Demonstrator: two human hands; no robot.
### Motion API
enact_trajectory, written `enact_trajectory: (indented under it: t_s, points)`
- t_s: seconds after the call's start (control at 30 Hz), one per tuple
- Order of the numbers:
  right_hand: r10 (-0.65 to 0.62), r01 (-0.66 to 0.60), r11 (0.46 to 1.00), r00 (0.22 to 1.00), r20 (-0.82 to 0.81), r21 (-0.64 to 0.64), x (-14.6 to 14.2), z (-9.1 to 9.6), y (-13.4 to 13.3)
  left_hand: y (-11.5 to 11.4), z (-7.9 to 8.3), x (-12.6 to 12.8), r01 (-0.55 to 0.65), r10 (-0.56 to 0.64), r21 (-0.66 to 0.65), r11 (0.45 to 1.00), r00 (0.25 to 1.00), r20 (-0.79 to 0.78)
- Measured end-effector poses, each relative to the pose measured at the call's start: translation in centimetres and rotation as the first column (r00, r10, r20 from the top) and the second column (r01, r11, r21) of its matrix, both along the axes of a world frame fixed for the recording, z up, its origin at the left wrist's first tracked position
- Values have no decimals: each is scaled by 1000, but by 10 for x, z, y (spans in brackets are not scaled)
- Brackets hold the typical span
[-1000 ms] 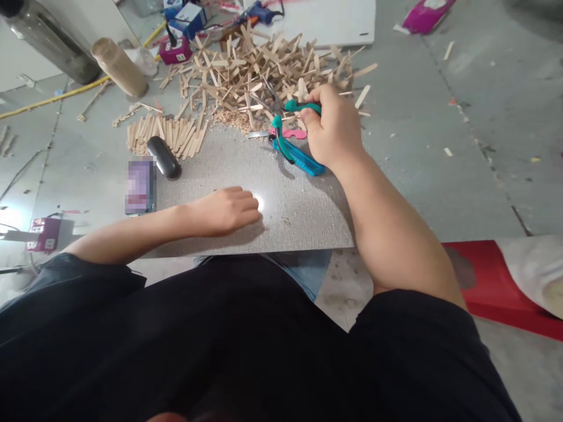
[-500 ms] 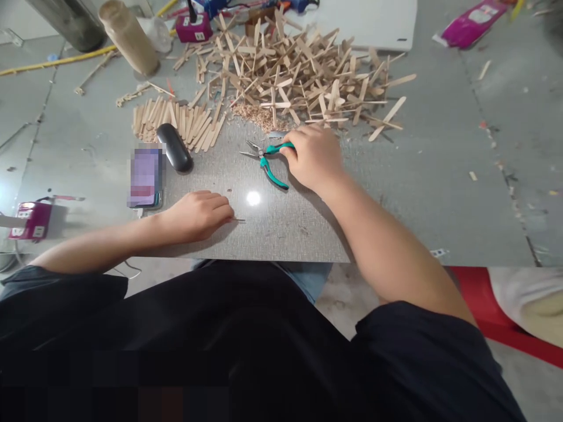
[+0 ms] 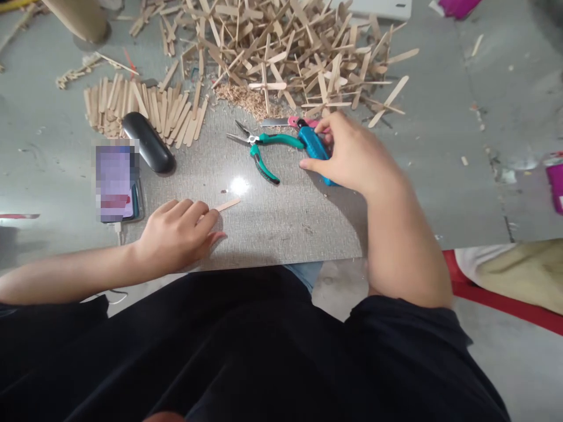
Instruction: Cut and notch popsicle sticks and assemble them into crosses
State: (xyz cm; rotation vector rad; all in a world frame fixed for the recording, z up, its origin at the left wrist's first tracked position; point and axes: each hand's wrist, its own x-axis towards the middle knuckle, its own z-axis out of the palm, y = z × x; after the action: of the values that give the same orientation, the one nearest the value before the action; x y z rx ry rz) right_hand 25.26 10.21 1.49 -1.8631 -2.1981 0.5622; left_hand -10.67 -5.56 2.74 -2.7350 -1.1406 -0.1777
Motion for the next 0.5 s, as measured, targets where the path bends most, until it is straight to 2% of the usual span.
enact_trajectory:
  t_s: [0.1,0.23,0.4,0.43,0.5]
  points:
    - [-54,51,997,997,-47,-59,12,1,2,-6,0,1,23,-24,-33,999,999,-25]
    - [-116,101,991,976,-182,-87,17,4,6,-1,-1,-2,21,-21,3,1000,999,-48]
    - [-245,221,969,895,-372,-106,25,17,9,7,0,-6,74,-74,-51,996,997,-6]
    - [-230,216,973,885,-406,-81,26,18,8,8,-1,-7,83,-82,-68,994,997,17]
    - [-82,87,996,934,-348,0,23,18,4,9,-4,-6,87,-80,-103,991,994,74]
